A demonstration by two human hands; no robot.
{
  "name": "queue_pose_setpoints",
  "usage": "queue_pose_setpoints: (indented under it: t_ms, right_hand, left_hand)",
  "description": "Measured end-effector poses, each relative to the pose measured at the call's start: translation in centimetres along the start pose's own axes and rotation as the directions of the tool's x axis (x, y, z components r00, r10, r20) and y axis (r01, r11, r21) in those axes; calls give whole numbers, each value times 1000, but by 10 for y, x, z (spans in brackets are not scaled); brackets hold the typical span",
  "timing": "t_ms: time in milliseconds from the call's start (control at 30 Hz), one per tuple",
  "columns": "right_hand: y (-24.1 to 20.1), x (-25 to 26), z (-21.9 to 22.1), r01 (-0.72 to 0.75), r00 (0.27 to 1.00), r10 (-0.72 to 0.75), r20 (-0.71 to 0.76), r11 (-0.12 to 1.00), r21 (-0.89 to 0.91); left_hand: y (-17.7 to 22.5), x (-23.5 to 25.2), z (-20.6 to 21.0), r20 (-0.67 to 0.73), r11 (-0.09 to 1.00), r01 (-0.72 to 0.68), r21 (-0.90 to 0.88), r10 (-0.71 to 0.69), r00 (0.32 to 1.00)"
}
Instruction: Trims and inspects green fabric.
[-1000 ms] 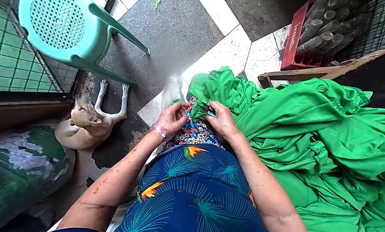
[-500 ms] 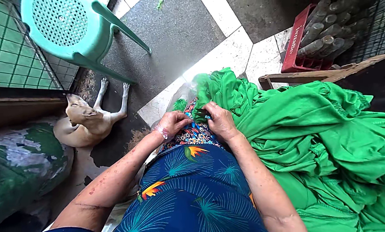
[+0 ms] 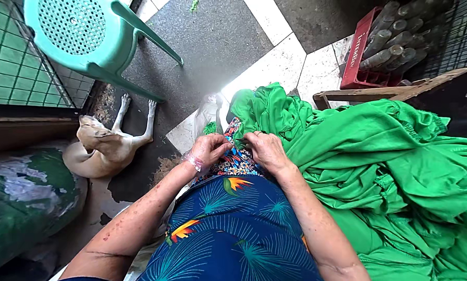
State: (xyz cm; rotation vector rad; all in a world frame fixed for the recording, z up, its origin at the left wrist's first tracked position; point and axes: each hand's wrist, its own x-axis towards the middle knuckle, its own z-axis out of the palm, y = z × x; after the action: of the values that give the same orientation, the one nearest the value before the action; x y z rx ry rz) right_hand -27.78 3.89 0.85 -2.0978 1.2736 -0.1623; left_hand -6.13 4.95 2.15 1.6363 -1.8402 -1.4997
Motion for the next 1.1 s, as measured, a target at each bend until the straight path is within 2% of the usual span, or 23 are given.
queue_pose_setpoints:
  t_ms: [133,200,267,333,400,500,567,633,700,733,800,833,900,1033,1100]
  right_hand:
    - [-4,5,-14,-239,967,225,123,964,119]
    - [-3,8,-14,-275,955,255,149,952,133]
    - [0,10,-10,-247,955,228,189,965,87]
    - [3,7,-2,-168,981,160,109,983,69]
    - [-1,2,-12,-135,990,138,-13,981,137]
    - [-10,-17,-79,-21,972,97,-215,944,331]
    - [2,-44,-132,48,905,104,-412,938,343]
    - [35,-81,-167,-57,773,234,-590,951,303]
    - [74,-111,-173,-296,586,410,-699,911,286]
    - [83,-115,-169,-452,510,512,-691,843,291]
    - [89,-106,-157,-708,411,697,-588,650,275]
    - [86,-96,-153,-786,380,750,-541,570,238]
    - [80,-78,-153,-847,363,781,-507,504,170]
    - [78,-68,-156,-845,366,761,-536,513,151]
    - [74,-70,-153,-829,373,744,-555,535,161]
  left_hand:
    - [-6,2,-13,-76,994,89,-66,-94,993]
    - [-10,4,-17,-124,990,102,-97,-114,986]
    - [-14,7,-20,-157,985,116,-129,-136,978]
    - [-15,10,-22,-174,978,130,-163,-158,972]
    - [-16,13,-25,-192,973,130,-191,-166,967]
    - [-21,13,-34,-235,968,109,-226,-163,958]
    - [-21,12,-41,-252,960,111,-258,-178,951]
    - [-19,13,-45,-262,951,99,-292,-179,948]
    - [-15,14,-44,-261,947,69,-314,-157,952]
    - [-14,14,-42,-252,945,51,-323,-138,958]
    - [-9,15,-35,-218,941,25,-338,-104,970]
    - [-7,15,-30,-202,940,5,-342,-79,976]
    - [-4,13,-20,-163,947,-43,-317,-10,987]
    - [12,1,-6,-53,958,-76,-276,64,997]
    - [15,-4,-3,-48,971,-93,-220,84,995]
